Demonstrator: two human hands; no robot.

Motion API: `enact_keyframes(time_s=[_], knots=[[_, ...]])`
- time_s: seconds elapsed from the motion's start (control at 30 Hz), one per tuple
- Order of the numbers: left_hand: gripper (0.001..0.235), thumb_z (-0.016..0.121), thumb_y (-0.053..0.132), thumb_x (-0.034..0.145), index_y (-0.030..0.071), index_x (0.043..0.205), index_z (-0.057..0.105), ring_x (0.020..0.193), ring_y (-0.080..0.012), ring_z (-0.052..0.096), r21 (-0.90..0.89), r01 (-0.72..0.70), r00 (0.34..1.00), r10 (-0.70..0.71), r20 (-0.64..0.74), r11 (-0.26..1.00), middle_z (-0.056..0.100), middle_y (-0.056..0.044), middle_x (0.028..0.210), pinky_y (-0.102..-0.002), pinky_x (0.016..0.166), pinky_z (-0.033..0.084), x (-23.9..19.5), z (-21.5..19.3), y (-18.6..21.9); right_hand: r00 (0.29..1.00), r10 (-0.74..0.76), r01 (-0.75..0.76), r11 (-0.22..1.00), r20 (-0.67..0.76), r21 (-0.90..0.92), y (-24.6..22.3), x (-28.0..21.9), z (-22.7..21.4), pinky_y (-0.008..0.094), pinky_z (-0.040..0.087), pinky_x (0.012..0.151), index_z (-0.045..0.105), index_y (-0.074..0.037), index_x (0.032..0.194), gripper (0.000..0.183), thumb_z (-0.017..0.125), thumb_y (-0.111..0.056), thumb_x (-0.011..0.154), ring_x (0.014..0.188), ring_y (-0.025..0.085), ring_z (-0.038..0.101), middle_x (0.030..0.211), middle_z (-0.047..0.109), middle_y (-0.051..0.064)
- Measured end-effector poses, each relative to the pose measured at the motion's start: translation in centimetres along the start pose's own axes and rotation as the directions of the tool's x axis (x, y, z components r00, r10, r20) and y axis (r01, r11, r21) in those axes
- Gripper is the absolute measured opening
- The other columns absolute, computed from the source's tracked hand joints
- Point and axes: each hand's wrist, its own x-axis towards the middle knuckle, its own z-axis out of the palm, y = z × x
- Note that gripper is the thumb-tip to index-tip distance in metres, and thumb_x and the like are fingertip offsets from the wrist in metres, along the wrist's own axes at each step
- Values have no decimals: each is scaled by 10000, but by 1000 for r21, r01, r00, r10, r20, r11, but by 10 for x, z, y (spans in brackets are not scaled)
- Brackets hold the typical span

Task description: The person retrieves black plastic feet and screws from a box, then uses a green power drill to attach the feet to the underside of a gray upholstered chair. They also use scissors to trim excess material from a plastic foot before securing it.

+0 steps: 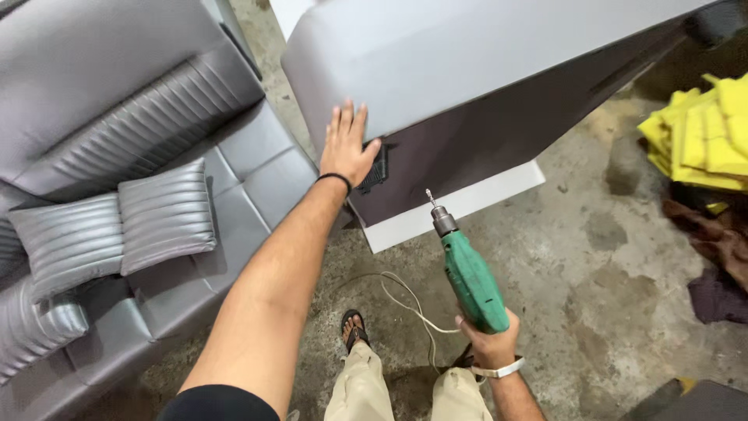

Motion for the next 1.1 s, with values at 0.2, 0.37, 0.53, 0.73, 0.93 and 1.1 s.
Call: enact_keyframes(time_s=[0.2,0.37,0.53,0.73,0.93,1.1], knots=[[980,749,283,804,173,1613,209,1567,-303,179,-261,108,980,-59,189,959,146,-124,1691,-378,1242,236,-45,12,-23,999,29,-29,999,-42,14,-53,-11,-31,333,550,696,768,19,1019,283,786,40,738,781,179,705,910,781,90],[645,773,241,843,105,1438,565,1470,-336,423,-444,124,984,-53,168,888,341,-202,1630,-387,1168,384,-122,48,-19,988,-146,143,987,-45,-67,-83,-9,-52,291,575,736,763,6,990,270,800,12,722,794,151,728,888,782,65],[622,712,50,802,143,1399,563,1276,-244,608,-762,520,798,98,594,387,613,-79,1397,-453,1062,557,-227,49,68,995,-8,30,974,-97,224,-118,-8,-44,318,554,654,727,39,1059,377,768,13,685,774,186,717,908,767,105],[466,729,362,873,186,1299,657,1230,-304,618,-458,122,535,330,778,881,680,-113,1299,-447,1053,471,-301,37,137,988,-119,154,793,-97,590,-161,-6,-21,401,617,720,617,40,1189,589,769,-45,626,827,242,721,985,717,134],[359,576,380,886,293,1174,771,1070,-310,698,2,104,661,-71,747,995,752,-99,1136,-457,942,560,-319,65,9,977,-50,172,753,-206,635,-180,-16,3,396,609,773,630,61,1182,519,673,-5,669,853,241,713,1022,712,144],[404,513,445,961,236,1240,720,1206,-324,667,298,243,674,-382,632,923,716,-119,1262,-472,1011,534,-330,51,-155,933,-88,283,778,-350,560,-187,-56,28,412,601,764,640,55,1162,481,696,-24,691,835,250,705,1019,712,148]])
